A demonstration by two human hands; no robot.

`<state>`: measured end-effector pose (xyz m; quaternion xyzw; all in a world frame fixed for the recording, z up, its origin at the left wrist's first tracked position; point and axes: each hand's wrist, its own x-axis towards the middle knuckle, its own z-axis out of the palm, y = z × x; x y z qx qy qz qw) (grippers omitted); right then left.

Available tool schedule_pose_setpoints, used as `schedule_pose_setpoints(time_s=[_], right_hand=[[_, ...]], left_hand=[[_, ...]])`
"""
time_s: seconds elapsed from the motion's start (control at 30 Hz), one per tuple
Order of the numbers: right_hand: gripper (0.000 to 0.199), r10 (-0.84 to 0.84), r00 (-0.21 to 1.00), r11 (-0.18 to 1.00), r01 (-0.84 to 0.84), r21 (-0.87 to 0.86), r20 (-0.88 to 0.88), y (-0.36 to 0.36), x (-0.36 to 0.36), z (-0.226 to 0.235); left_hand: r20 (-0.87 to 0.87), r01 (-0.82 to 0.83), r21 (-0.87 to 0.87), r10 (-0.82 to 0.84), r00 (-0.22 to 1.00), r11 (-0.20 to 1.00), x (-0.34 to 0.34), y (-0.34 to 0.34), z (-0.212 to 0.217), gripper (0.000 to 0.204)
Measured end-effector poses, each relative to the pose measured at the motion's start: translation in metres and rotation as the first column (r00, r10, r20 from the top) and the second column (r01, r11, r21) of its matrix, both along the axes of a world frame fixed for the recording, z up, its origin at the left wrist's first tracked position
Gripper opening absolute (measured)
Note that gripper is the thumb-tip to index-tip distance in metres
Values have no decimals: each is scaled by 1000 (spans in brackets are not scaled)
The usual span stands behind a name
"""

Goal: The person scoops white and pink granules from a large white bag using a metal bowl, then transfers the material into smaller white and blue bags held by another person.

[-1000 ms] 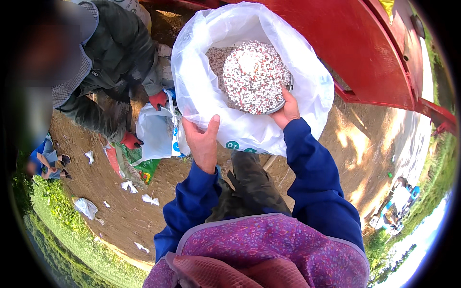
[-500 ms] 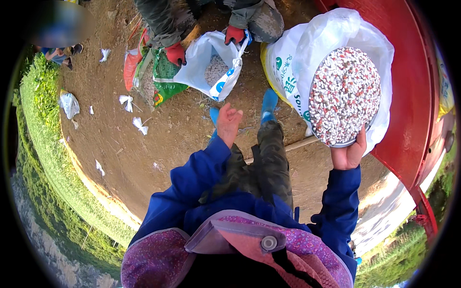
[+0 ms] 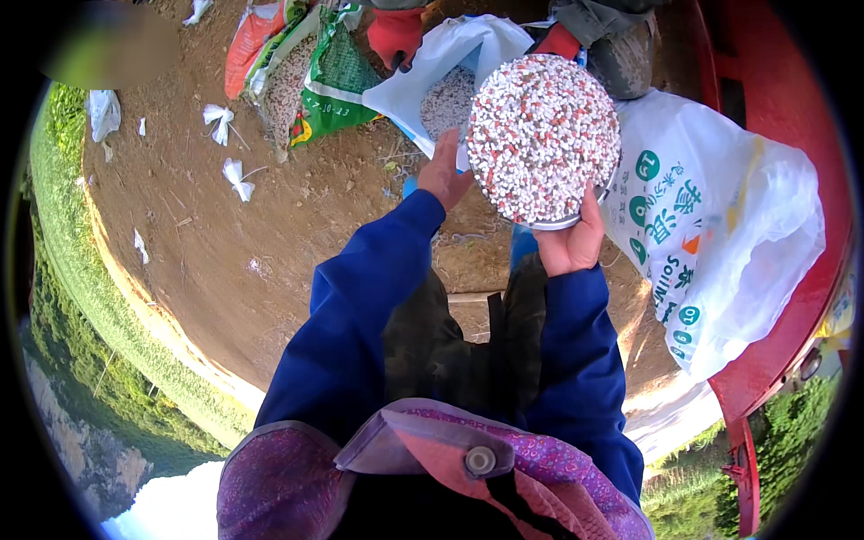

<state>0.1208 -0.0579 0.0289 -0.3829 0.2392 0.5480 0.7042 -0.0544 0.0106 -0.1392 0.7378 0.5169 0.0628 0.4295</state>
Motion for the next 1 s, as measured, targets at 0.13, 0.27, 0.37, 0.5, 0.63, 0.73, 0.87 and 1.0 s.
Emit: schedule_pose_setpoints(time_s=[0.13,0.27,0.37,0.5,0.63,0.73,0.87,1.0], right_hand=[[49,222,961,953,-179,-243,164,46,-25,-106],[64,672,664,559,-166,-813,327,117,-64,-160],[71,931,150,337,-4,-942,332,112,-54,-205],[79,878,-432,299,157,-941,206,109,-88,-193],[77,810,-564,349,246,-904,160,116,-89,-170],[76,867,-431,370,222,-902,249,113,-79,-146],[73,672,-433,699,105,-707,600,75,-58,-90],[64,504,38,857,97,-506,863,16,-19,8]], left_hand=[[-83,109,-143,-121,989,984,-14,4,-16,53],[-49,204,-174,-215,975,963,-28,-2,-20,26],[-35,237,-156,-245,969,959,-9,1,-8,23],[-36,190,-155,-198,980,969,-31,0,-8,25],[-26,202,-218,-212,977,955,-31,3,-2,26],[-34,188,-272,-205,978,944,-28,0,7,33],[-86,155,-243,-180,980,958,-23,-11,24,56],[10,151,-71,-151,989,986,-8,-31,51,59]])
